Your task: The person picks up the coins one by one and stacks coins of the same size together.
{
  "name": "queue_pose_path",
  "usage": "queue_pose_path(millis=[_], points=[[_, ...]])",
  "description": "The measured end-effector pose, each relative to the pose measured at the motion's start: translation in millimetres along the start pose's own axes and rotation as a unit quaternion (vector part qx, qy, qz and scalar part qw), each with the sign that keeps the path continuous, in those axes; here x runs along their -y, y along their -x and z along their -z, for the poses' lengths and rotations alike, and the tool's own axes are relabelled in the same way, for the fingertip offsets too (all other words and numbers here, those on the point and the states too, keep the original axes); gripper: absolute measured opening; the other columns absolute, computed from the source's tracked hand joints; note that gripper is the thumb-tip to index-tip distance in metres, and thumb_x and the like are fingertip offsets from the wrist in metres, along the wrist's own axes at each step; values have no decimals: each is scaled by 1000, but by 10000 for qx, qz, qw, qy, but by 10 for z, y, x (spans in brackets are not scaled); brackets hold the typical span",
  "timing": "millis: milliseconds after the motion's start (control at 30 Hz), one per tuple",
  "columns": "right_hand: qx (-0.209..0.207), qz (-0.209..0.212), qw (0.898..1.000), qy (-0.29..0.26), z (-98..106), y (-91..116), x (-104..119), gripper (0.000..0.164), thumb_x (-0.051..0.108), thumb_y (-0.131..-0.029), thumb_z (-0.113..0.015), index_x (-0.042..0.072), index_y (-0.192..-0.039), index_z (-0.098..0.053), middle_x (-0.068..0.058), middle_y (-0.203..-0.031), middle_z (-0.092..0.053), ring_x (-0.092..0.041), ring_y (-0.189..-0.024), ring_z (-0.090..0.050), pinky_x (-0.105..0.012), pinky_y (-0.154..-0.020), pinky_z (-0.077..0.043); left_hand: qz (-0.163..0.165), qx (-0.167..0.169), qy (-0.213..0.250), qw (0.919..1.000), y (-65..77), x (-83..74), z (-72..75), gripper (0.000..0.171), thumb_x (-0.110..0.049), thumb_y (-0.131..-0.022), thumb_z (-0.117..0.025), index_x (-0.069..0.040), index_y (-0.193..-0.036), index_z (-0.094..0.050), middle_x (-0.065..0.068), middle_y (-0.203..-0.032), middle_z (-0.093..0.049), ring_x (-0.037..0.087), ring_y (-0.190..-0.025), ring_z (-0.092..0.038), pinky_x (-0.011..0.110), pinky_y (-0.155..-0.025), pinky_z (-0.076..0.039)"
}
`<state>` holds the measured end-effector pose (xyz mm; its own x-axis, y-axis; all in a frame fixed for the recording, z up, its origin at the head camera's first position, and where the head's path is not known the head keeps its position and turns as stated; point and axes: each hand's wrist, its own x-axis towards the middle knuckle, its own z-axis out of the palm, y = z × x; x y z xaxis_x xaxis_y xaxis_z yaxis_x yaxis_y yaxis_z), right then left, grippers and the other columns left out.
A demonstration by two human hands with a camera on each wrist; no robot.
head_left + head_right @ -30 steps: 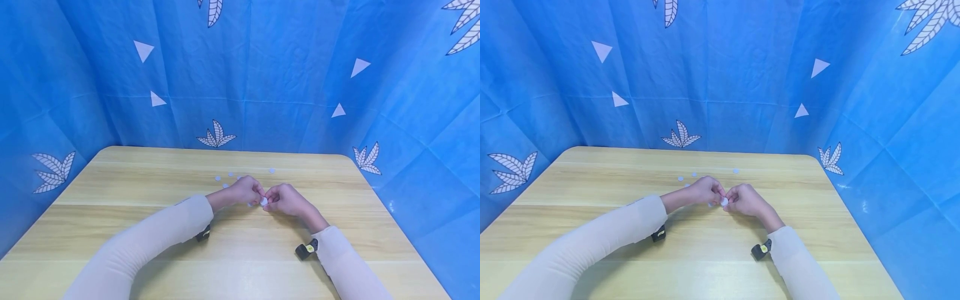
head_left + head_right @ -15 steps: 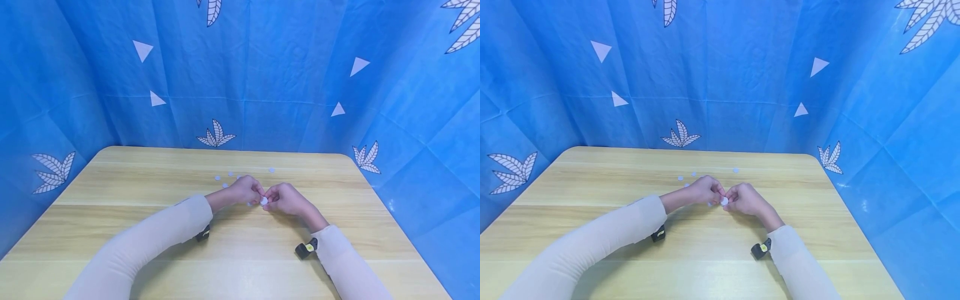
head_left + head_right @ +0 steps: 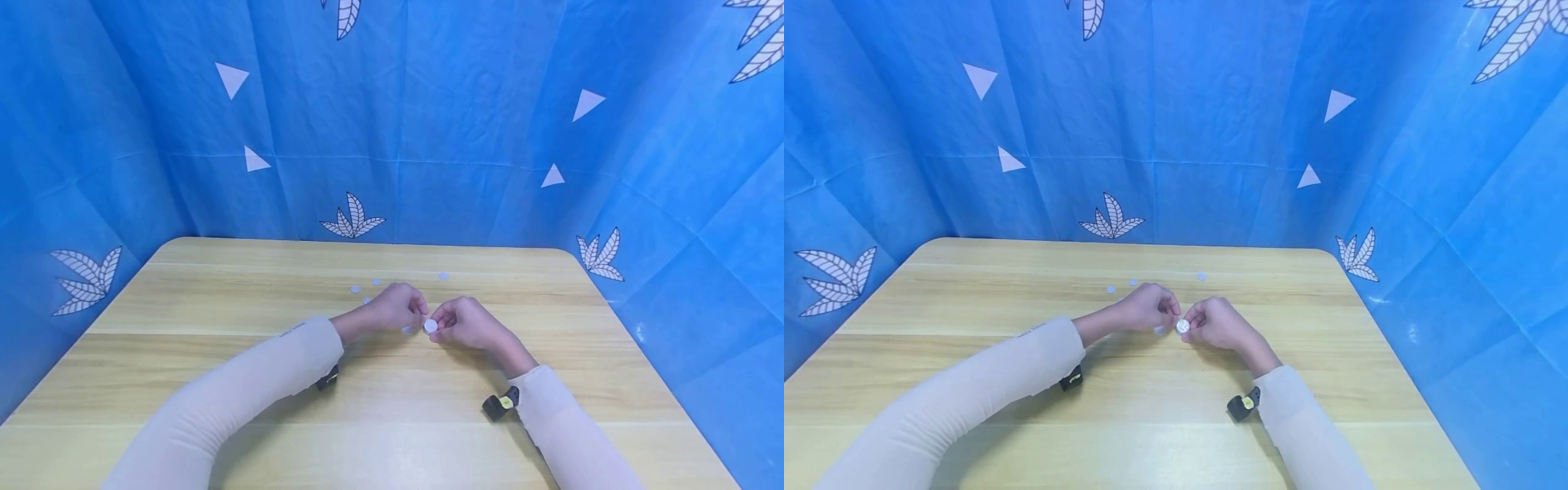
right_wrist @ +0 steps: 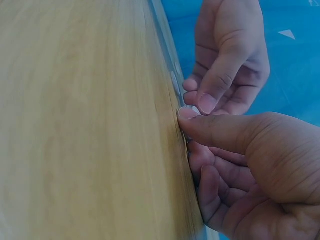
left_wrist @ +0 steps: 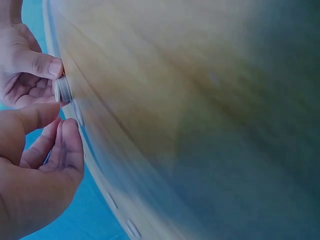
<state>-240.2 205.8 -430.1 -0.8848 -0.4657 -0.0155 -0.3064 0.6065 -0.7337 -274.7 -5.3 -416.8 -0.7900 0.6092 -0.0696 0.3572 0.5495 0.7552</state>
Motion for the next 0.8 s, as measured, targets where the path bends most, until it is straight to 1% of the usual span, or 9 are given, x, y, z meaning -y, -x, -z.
queue_pose_path(millis=[100,200,333,467,667,800], points=[[-1,14,10000,6,4,0,1,18,11,-83,-85,4,-97,-76,2,-85,-72,-14,-79,-67,-32,-76,-58,-235,62,-255,9994,2,-15,12,9,-2,-89,-73,-5,-98,-73,0,-86,-71,14,-82,-65,26,-76,-56],[4,39,10000,13,8,-1,-2,18,11,-83,-85,5,-97,-76,2,-85,-72,-14,-79,-67,-31,-76,-58,-385,171,-433,9982,-1,-24,10,13,-3,-88,-76,-3,-100,-74,0,-88,-72,13,-85,-66,25,-80,-56],[0,69,10000,48,9,-8,-4,17,11,-84,-85,5,-97,-76,2,-84,-72,-14,-79,-67,-30,-75,-57,-414,309,-539,9972,-9,-22,4,18,-6,-87,-79,-3,-104,-74,1,-91,-73,13,-88,-67,25,-82,-56],[-6,55,10000,38,15,-13,-3,17,10,-83,-85,5,-97,-76,1,-83,-72,-14,-78,-67,-29,-75,-57,-416,355,-590,9968,-15,-12,6,21,-7,-86,-81,-3,-105,-74,1,-93,-73,14,-89,-67,25,-83,-56],[-10,115,9999,-22,23,-14,-16,18,10,-83,-85,3,-98,-75,0,-84,-72,-13,-78,-67,-28,-74,-57,-462,365,-578,9966,-25,3,-12,24,-7,-83,-83,-2,-105,-74,2,-93,-73,14,-88,-67,25,-82,-56],[-12,124,9999,-48,19,-16,-25,18,9,-83,-85,4,-97,-75,1,-84,-72,-13,-78,-67,-28,-74,-57,-524,330,-676,9958,-36,8,-34,23,-9,-82,-85,-3,-103,-75,2,-93,-74,15,-88,-67,26,-81,-56]])
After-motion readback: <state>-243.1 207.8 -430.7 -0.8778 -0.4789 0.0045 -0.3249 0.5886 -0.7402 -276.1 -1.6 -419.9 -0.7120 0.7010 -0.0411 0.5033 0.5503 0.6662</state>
